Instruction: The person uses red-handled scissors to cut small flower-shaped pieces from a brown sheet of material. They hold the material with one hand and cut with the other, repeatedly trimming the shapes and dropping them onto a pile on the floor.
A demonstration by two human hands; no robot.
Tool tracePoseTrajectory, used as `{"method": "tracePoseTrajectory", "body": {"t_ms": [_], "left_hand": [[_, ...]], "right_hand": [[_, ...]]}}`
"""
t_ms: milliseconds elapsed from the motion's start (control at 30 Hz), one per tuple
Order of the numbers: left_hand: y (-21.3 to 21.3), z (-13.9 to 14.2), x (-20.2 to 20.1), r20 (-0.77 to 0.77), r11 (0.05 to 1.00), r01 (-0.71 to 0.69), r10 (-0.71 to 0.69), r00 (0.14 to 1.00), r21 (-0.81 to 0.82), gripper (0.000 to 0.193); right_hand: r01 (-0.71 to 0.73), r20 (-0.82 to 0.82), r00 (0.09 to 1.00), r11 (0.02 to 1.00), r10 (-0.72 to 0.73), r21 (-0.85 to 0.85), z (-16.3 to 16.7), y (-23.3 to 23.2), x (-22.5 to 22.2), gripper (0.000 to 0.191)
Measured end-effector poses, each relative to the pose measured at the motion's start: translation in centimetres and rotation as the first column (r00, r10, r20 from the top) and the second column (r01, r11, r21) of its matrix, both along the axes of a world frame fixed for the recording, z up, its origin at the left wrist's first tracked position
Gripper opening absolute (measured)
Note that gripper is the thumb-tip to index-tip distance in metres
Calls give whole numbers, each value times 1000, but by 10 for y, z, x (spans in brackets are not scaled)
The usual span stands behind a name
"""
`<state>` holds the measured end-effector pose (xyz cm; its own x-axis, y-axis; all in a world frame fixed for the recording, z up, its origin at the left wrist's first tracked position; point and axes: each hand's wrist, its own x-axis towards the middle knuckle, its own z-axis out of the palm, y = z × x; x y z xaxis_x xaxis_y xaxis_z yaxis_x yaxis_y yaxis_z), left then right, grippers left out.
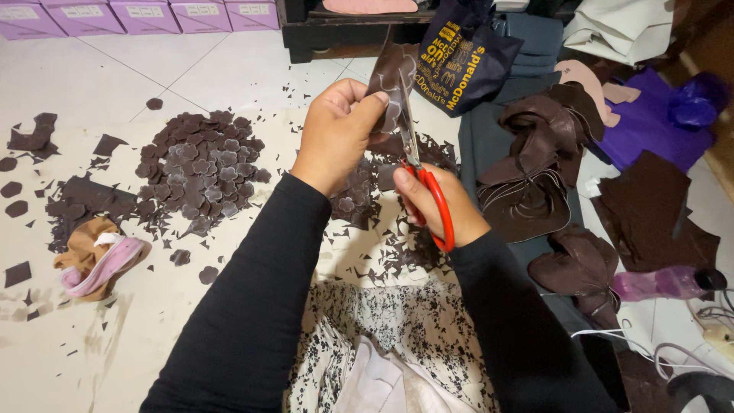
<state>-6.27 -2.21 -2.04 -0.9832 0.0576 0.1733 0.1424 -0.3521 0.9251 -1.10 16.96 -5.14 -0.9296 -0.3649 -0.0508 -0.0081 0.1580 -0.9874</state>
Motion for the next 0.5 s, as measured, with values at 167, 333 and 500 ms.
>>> {"method": "tracePoseTrajectory", "body": {"t_ms": [167,333,500], "left_hand": [[1,0,0,-16,1000,-21,21,1000,-10,13],[0,0,1,-15,999,-46,46,999,-23,13],[-1,0,2,-7,997,-63,62,998,-35,14]], "right_hand": [[-13,-32,999,1000,13,-3,1,2,0,43],[-1,-49,999,999,3,38,1,1,-1,48],[-2,-47,999,998,4,61,3,0,0,48]]}}
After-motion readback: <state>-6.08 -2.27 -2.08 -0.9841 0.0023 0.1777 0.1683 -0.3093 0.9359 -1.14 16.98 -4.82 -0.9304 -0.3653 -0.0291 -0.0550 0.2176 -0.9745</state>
